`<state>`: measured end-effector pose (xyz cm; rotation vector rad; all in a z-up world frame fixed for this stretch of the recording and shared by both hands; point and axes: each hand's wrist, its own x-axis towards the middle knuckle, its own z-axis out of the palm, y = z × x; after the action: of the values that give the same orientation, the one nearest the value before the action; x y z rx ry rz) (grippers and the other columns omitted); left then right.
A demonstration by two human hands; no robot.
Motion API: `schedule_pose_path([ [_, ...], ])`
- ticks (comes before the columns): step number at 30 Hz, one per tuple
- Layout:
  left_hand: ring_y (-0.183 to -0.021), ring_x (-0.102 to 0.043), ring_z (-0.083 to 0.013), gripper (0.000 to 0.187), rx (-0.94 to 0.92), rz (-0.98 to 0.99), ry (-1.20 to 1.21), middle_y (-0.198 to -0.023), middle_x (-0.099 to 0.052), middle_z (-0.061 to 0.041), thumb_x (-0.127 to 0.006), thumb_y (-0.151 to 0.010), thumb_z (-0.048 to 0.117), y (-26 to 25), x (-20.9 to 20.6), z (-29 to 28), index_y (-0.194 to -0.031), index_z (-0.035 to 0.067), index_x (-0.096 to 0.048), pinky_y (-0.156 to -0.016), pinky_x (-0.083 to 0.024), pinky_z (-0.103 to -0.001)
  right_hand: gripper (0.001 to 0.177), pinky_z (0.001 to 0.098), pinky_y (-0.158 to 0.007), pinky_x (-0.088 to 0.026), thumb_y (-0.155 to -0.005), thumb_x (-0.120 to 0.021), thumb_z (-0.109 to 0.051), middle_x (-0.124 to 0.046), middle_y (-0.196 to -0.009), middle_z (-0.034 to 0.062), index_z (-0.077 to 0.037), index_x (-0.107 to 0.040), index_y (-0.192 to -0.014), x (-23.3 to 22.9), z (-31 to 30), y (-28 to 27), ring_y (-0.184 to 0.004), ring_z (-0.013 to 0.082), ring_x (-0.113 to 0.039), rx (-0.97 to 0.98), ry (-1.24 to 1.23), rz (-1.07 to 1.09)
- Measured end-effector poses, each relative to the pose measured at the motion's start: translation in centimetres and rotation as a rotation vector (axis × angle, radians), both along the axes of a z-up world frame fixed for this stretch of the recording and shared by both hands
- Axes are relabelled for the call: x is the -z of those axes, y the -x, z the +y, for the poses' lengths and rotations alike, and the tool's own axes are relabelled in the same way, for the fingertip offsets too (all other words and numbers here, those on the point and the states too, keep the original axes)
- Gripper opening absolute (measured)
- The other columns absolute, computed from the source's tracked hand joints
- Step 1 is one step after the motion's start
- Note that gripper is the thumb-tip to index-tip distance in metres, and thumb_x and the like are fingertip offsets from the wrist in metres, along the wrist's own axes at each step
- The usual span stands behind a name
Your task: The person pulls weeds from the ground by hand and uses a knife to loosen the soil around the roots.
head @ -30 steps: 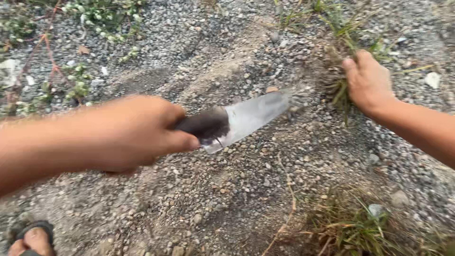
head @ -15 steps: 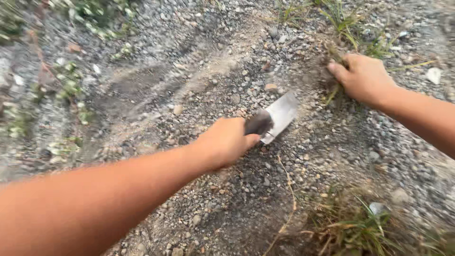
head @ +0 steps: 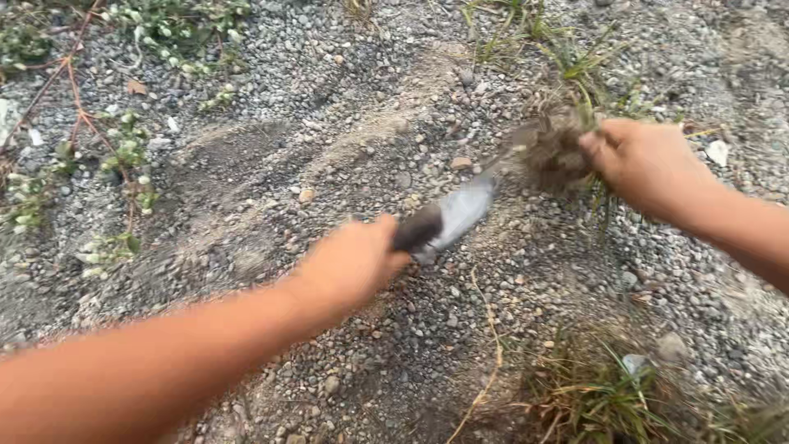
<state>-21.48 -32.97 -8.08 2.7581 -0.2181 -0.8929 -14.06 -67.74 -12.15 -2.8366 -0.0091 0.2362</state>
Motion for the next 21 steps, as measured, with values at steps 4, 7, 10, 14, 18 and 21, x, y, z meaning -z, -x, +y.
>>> schedule_pose_path([
  [4,-0.074,-0.071,-0.0233,0.041,0.213,0.115,-0.193,-0.086,-0.071,-0.009,-0.066,-0.092,0.045,-5.6,-8.0,1.3,-0.121,0.015,-0.068,-0.070,-0.056,-0.041,0.045,0.0451,-0.068,-0.059,-0.110,-0.047,-0.044,-0.071,-0.083,0.0161,-0.007,-0.072,-0.108,0.8,0.2,3.0,-0.071,0.0294,-0.070,0.019,0.026,0.220],
  [7,-0.055,-0.048,-0.0176,0.038,-0.017,0.332,-0.284,-0.068,-0.056,-0.008,-0.060,-0.104,0.041,-6.5,-14.5,0.9,-0.127,0.010,-0.063,-0.053,-0.044,-0.033,0.046,0.0454,-0.069,-0.059,-0.107,-0.053,-0.047,-0.073,-0.083,0.0144,-0.007,-0.074,-0.112,3.6,-2.5,1.9,-0.071,0.0261,-0.068,0.045,-0.018,0.243],
  [10,-0.050,-0.048,-0.0186,0.033,-0.235,0.352,-0.175,-0.066,-0.056,-0.008,-0.062,-0.105,0.036,-5.2,-19.1,0.4,-0.119,0.007,-0.061,-0.046,-0.042,-0.037,0.042,0.0456,-0.066,-0.057,-0.102,-0.058,-0.041,-0.071,-0.086,0.0093,-0.008,-0.072,-0.124,4.6,-7.3,1.1,-0.067,0.0273,-0.068,0.227,-0.131,0.204],
  [14,-0.042,-0.051,-0.0201,0.038,-0.093,0.291,-0.526,-0.058,-0.057,-0.012,-0.053,-0.109,0.041,-4.9,-21.7,-0.6,-0.109,0.004,-0.062,-0.041,-0.046,-0.034,0.036,0.0533,-0.068,-0.055,-0.110,-0.054,-0.036,-0.071,-0.080,0.0217,-0.011,-0.073,-0.127,6.3,-12.1,-1.3,-0.065,0.0375,-0.065,0.455,-0.029,0.309],
  [18,-0.045,-0.034,-0.0192,0.078,0.186,0.320,-0.298,-0.053,-0.046,-0.008,-0.044,-0.104,0.062,-7.0,-17.3,-2.1,-0.073,-0.002,-0.075,-0.047,-0.036,-0.039,0.040,0.0494,-0.081,-0.058,-0.101,-0.065,-0.035,-0.065,-0.110,0.0268,-0.004,-0.070,-0.127,11.1,-13.4,-4.4,-0.089,0.0381,-0.068,0.080,0.221,0.043],
  [21,-0.047,-0.051,-0.0176,0.037,-0.083,0.504,0.296,-0.058,-0.057,-0.004,-0.063,-0.099,0.031,-8.6,-8.7,-10.2,-0.073,0.005,-0.065,-0.045,-0.050,-0.041,0.062,0.0547,-0.093,-0.050,-0.095,-0.072,-0.033,-0.044,-0.138,0.0323,-0.008,-0.049,-0.147,12.1,-11.2,-6.8,-0.109,0.0481,-0.057,0.111,0.008,-0.103],
])
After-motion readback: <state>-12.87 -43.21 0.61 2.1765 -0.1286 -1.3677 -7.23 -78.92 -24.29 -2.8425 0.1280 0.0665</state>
